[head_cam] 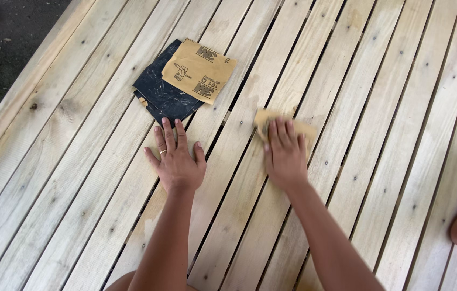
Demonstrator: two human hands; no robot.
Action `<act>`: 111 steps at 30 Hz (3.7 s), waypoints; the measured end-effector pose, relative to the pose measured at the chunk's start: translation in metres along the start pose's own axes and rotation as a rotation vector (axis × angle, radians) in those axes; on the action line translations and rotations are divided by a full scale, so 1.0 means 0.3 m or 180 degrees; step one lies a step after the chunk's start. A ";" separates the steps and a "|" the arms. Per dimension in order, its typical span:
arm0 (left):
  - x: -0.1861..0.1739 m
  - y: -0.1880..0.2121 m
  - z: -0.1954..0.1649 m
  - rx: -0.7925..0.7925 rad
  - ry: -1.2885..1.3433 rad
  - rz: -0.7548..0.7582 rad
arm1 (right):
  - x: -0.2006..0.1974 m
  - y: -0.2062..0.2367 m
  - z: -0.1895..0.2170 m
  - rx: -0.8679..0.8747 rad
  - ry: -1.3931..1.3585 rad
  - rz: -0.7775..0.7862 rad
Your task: The person sits on a slatted wooden furniture frame and sands its wooden boards by hand using sheets of sandpaper, rubbing along the slats and moving progressively to new sections. They occasionally reposition the sandpaper and reach across the frame to sand different boards.
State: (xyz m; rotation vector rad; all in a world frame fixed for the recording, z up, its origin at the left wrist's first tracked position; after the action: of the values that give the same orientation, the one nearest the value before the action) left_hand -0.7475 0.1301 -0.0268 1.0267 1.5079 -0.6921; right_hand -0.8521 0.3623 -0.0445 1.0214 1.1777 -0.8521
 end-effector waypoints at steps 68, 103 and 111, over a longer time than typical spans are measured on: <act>0.109 -0.079 0.031 0.0690 -0.0612 -0.0007 | 0.042 0.524 0.018 0.0325 -0.0708 0.0607; -0.015 -0.048 -0.031 0.0635 -0.0308 0.0312 | -0.028 -0.224 0.048 0.0398 -0.0439 -0.0185; -0.004 -0.049 -0.025 0.0608 -0.0397 0.0324 | -0.052 -0.232 0.086 0.0125 -0.0409 -0.0068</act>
State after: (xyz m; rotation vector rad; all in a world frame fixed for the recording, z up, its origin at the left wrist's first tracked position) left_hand -0.7641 0.1296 -0.0257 1.1737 1.2911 -0.8240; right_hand -0.9117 0.3156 -0.0400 0.9729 1.0685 -0.9470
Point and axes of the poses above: each hand's wrist, its own y-axis away from the middle knuckle, its own x-axis out of the palm, z = x × y, the point moved 2 cm from there along -y, towards the middle knuckle, and after that the axes turned 11 degrees about x, right-handed, at the moved point
